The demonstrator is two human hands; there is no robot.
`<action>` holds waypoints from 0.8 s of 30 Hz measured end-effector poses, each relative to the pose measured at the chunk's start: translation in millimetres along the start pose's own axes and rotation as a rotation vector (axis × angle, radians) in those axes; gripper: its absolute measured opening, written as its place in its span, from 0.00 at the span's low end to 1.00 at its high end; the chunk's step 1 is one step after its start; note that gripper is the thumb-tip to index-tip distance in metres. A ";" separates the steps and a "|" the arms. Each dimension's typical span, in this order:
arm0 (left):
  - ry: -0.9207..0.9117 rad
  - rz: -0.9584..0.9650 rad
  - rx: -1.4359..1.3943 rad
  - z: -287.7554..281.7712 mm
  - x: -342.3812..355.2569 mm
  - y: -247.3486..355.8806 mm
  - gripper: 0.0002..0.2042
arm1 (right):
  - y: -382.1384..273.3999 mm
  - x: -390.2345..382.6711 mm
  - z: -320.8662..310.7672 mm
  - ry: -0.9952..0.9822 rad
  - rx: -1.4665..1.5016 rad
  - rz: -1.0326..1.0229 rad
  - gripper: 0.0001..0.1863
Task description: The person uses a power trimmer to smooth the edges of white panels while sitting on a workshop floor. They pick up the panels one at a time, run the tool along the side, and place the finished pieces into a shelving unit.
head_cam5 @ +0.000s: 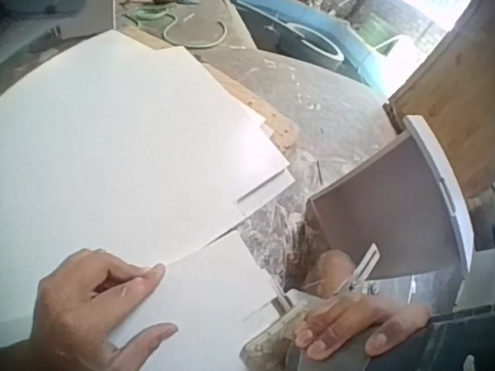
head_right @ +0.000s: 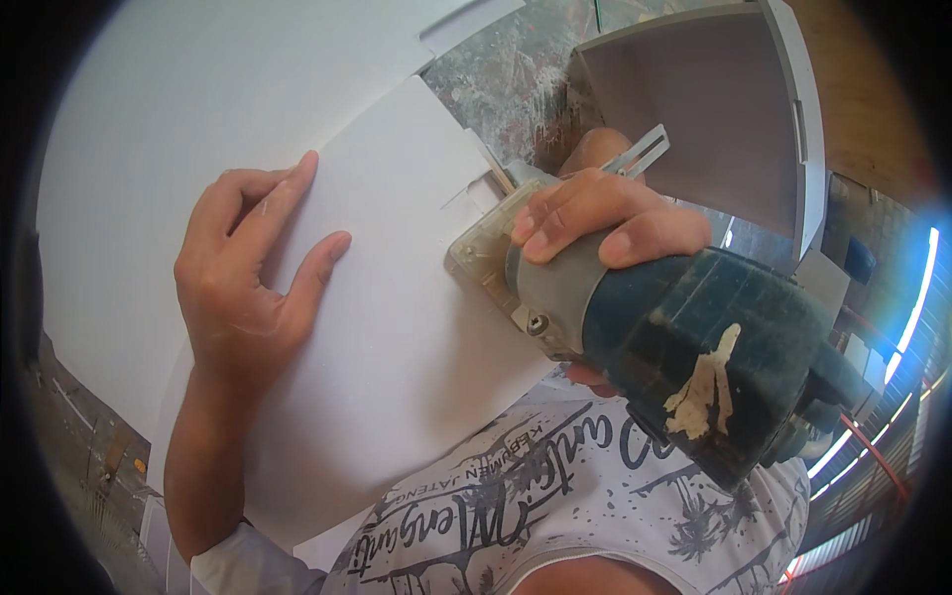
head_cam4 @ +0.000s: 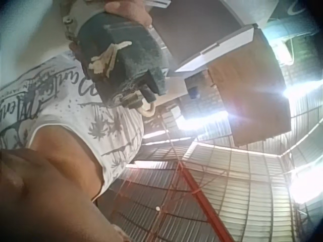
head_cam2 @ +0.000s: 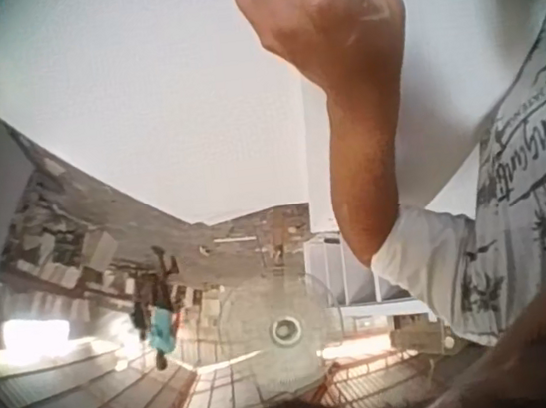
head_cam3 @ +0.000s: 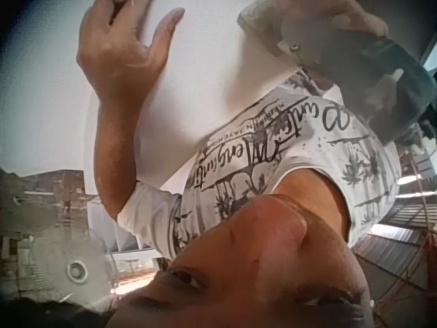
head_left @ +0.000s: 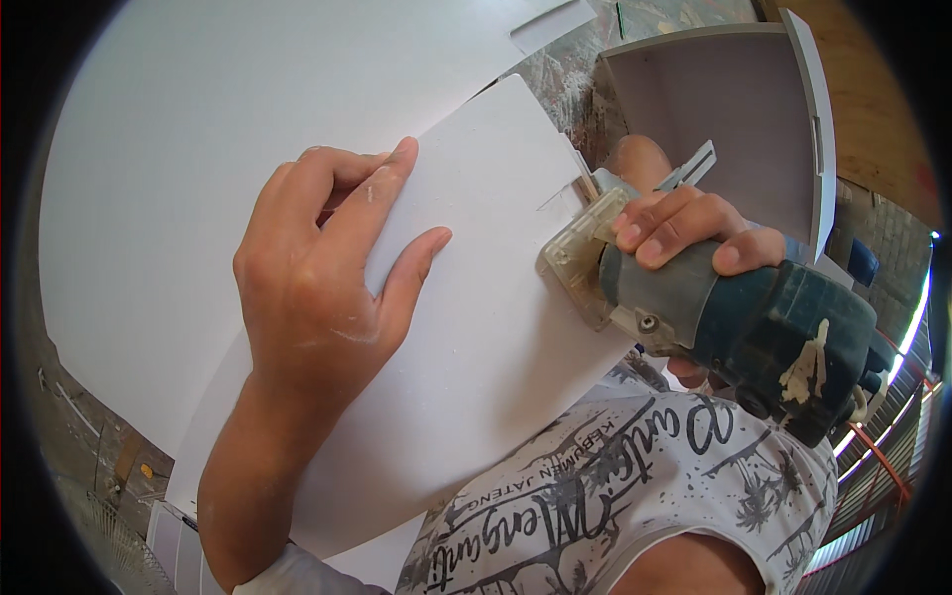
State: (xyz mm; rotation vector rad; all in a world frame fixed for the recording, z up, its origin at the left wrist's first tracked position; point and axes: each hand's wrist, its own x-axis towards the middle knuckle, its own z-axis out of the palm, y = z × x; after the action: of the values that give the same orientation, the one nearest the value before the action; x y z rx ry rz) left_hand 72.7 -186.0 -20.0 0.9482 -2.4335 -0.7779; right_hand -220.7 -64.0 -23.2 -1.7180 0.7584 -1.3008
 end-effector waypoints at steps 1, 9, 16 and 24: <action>0.004 0.002 0.001 0.4 0.3 0.3 0.25 | -0.2 -0.5 -0.3 0.003 -0.002 0.004 0.43; 0.004 -0.006 -0.007 4.6 -3.2 0.3 0.26 | 1.1 4.3 -2.0 -0.026 -0.018 0.070 0.42; 0.005 0.008 -0.020 4.4 -2.5 0.8 0.26 | -6.4 11.7 0.6 -0.006 -0.030 0.125 0.40; 0.000 0.001 -0.032 6.9 -3.7 -3.2 0.26 | -3.7 19.9 -2.9 -0.050 -0.006 0.180 0.41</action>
State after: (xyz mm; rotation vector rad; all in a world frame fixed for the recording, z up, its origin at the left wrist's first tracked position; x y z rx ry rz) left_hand 72.9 -182.9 -27.8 0.9346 -2.4141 -0.8133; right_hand -217.9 -79.8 -10.5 -1.6402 0.8674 -1.1299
